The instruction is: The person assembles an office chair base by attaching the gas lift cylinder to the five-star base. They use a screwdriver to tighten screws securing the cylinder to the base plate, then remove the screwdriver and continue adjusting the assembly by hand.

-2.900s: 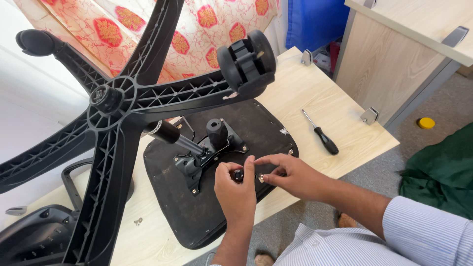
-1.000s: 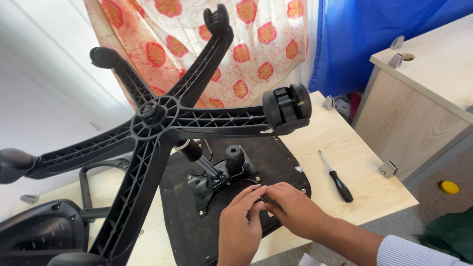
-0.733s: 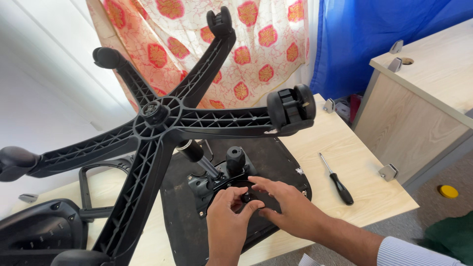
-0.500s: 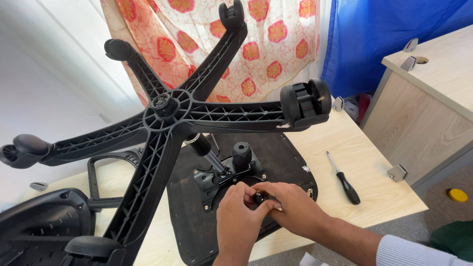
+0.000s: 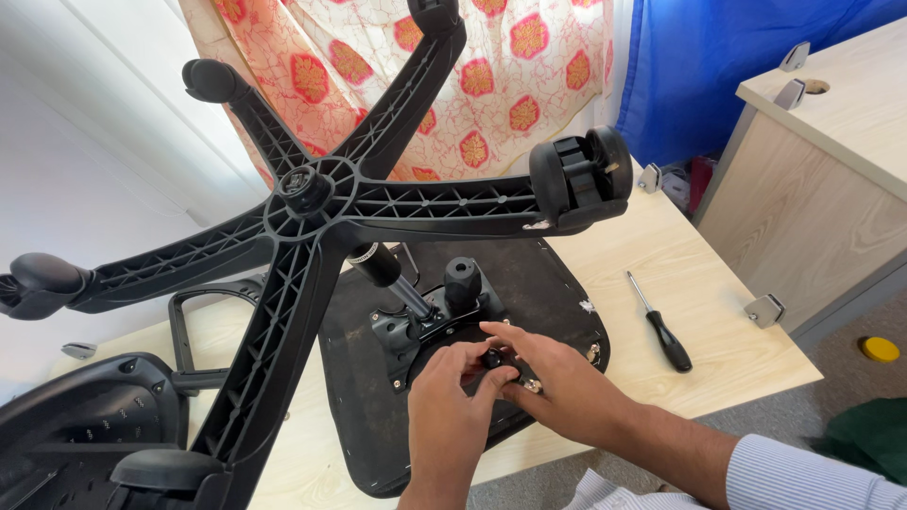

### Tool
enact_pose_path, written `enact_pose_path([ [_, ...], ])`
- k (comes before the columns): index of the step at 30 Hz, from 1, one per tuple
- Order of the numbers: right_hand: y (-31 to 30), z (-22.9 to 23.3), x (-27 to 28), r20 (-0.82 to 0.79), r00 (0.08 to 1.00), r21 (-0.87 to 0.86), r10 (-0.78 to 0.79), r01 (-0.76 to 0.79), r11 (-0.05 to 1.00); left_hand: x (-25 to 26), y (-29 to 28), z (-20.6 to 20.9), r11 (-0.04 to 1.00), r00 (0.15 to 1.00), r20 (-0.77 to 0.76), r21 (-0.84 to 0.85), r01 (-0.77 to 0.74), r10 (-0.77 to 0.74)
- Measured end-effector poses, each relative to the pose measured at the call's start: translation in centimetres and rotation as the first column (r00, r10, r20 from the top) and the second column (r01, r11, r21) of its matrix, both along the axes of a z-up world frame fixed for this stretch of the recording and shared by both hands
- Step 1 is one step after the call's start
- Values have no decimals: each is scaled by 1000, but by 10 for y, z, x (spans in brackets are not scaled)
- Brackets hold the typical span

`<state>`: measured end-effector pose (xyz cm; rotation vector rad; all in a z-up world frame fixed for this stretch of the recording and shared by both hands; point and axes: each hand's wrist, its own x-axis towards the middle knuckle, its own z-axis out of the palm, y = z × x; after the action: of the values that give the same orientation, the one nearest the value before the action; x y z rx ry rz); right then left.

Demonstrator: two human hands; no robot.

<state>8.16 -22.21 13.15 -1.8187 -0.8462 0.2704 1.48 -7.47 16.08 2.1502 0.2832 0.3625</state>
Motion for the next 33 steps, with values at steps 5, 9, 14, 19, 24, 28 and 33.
enact_pose_path([
  [5,2,2,2,-3,999,-108,-53,52,993,3,-5,3,995,994,-96,98,-36,45],
  [9,3,-1,3,60,998,-26,-24,26,999,-1,-4,0,985,995,92,172,12,-28],
  [14,3,-5,1,15,1000,-35,2,-2,999,-7,-1,-7,997,996,42,2,80,-80],
  [19,4,-8,-4,302,952,104,-43,12,995,-5,4,-6,987,987,156,157,19,-44],
  [24,7,-11,-3,178,981,-21,-70,75,997,-4,-1,-2,996,998,-52,85,-35,40],
  [28,7,-14,-8,189,981,-18,-44,48,999,-9,-1,-3,977,999,37,212,-38,31],
  [33,11,-16,-11,60,997,4,-40,40,999,-19,2,-11,986,980,173,154,69,-96],
])
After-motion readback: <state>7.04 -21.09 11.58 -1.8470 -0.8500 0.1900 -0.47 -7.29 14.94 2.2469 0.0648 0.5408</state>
